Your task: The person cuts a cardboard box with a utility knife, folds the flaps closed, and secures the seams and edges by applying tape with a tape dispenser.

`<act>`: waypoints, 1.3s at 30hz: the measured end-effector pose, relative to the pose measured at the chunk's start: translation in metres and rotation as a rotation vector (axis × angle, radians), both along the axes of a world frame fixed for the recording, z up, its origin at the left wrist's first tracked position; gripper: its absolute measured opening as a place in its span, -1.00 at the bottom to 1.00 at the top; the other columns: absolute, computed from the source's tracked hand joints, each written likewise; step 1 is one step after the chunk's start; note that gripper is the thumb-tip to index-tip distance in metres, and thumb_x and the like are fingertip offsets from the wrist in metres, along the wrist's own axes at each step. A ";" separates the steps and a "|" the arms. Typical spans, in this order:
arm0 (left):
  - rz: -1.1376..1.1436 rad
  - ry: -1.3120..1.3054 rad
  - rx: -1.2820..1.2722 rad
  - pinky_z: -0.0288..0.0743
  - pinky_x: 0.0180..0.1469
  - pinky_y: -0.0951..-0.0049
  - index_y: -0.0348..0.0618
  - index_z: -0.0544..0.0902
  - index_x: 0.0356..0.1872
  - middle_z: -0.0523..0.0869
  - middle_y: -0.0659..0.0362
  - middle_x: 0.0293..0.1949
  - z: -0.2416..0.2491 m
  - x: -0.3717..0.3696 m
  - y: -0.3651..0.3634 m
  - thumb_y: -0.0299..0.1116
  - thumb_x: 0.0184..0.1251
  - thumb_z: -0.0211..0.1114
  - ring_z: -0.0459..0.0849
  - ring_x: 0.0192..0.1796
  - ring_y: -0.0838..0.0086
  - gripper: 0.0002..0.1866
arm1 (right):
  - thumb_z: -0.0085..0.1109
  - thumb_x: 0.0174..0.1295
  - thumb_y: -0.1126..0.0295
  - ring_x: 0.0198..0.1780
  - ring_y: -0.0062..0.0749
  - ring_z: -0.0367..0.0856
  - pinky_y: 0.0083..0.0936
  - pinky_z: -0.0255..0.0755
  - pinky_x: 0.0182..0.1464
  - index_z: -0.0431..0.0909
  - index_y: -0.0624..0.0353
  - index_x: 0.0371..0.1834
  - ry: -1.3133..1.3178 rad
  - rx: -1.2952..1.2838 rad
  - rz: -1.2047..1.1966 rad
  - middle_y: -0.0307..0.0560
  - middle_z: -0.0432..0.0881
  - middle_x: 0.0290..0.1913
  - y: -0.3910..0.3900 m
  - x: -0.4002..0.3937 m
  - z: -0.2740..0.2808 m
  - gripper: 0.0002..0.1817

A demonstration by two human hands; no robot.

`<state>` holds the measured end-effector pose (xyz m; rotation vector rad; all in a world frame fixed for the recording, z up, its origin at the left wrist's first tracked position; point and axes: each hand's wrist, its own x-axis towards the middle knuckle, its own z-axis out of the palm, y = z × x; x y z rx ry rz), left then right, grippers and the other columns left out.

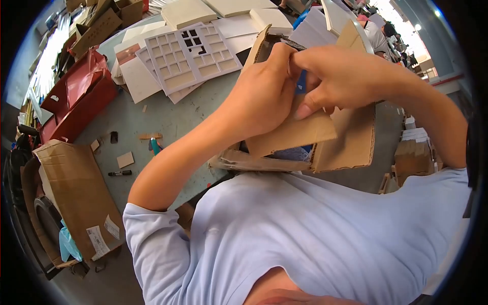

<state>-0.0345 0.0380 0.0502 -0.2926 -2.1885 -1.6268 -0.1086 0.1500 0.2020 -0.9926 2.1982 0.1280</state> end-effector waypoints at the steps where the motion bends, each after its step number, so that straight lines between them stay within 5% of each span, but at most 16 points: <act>1: 0.031 0.053 0.022 0.59 -0.03 0.26 -0.22 0.46 0.17 0.71 -0.03 -0.19 -0.006 0.000 -0.001 -0.55 0.51 0.03 0.74 -0.13 0.14 -0.73 | 0.47 0.24 0.30 -0.45 -0.38 0.68 -0.39 0.56 -0.35 0.63 0.35 -0.16 0.004 0.007 -0.001 -0.03 0.68 -0.40 -0.006 -0.001 -0.003 -0.67; 5: 0.276 0.279 -0.013 0.61 0.04 0.40 -0.29 0.54 0.19 0.76 0.03 -0.06 -0.001 0.033 -0.026 -0.54 0.55 0.08 0.76 -0.04 0.37 -0.72 | 0.40 0.31 0.33 -0.45 -0.50 0.69 -0.50 0.58 -0.38 0.67 0.35 -0.16 -0.155 0.108 -0.155 -0.14 0.68 -0.41 -0.018 -0.010 -0.016 -0.74; 7: 0.366 0.419 0.159 0.61 0.06 0.38 -0.34 0.58 0.15 0.73 -0.07 -0.03 -0.018 0.051 -0.049 -0.58 0.46 0.19 0.76 -0.06 0.29 -0.72 | 0.37 0.35 0.36 -0.47 -0.54 0.68 -0.53 0.57 -0.43 0.67 0.35 -0.17 -0.195 0.058 -0.198 -0.19 0.67 -0.46 -0.015 -0.015 -0.020 -0.77; 9: 0.314 0.323 0.496 0.60 0.10 0.48 -0.33 0.60 0.13 0.74 0.08 -0.01 -0.044 0.067 -0.058 -0.50 0.55 0.22 0.72 -0.04 0.50 -0.77 | 0.31 0.41 0.35 -0.45 -0.52 0.71 -0.55 0.60 -0.37 0.64 0.31 -0.16 -0.352 0.054 -0.346 -0.19 0.68 -0.42 -0.011 -0.019 -0.024 -0.80; 16: 0.259 -0.149 0.855 0.60 0.03 0.52 -0.32 0.65 0.05 0.77 0.16 -0.12 -0.133 0.092 -0.027 -0.38 0.60 0.25 0.71 -0.11 0.56 -0.79 | 0.14 0.54 0.29 -0.32 -0.47 0.77 -0.49 0.68 -0.19 0.50 0.24 -0.13 -0.571 0.120 -0.524 -0.11 0.70 -0.27 -0.016 -0.022 -0.046 -0.79; 21: 0.314 -0.110 0.923 0.60 -0.01 0.53 -0.32 0.67 0.02 0.78 0.15 -0.14 -0.147 0.092 -0.021 -0.36 0.60 0.25 0.71 -0.15 0.57 -0.79 | 0.14 0.56 0.25 -0.28 -0.47 0.78 -0.52 0.70 -0.17 0.49 0.24 -0.12 -0.617 0.191 -0.554 -0.10 0.70 -0.25 -0.025 -0.036 -0.060 -0.76; 26: 0.289 -0.142 0.851 0.59 -0.05 0.51 -0.30 0.67 0.01 0.77 0.16 -0.16 -0.152 0.093 -0.030 -0.33 0.62 0.22 0.69 -0.14 0.56 -0.77 | 0.18 0.53 0.22 -0.26 -0.46 0.76 -0.48 0.70 -0.17 0.49 0.21 -0.04 -0.536 0.226 -0.312 -0.14 0.66 -0.22 -0.026 -0.032 -0.065 -0.74; 33: 0.276 -0.181 0.793 0.56 -0.05 0.54 -0.30 0.67 0.00 0.77 0.17 -0.18 -0.149 0.087 -0.028 -0.31 0.63 0.22 0.68 -0.15 0.60 -0.76 | 0.17 0.54 0.23 -0.28 -0.49 0.78 -0.51 0.70 -0.19 0.50 0.22 -0.11 -0.728 0.184 -0.400 -0.11 0.70 -0.26 -0.024 -0.023 -0.066 -0.75; 39: 0.299 -0.190 0.799 0.55 -0.06 0.54 -0.31 0.68 -0.02 0.78 0.18 -0.20 -0.156 0.087 -0.025 -0.30 0.63 0.22 0.68 -0.15 0.60 -0.76 | 0.14 0.55 0.26 -0.27 -0.48 0.78 -0.51 0.69 -0.19 0.52 0.27 -0.06 -0.529 0.165 -0.335 -0.08 0.70 -0.22 -0.027 -0.013 -0.082 -0.75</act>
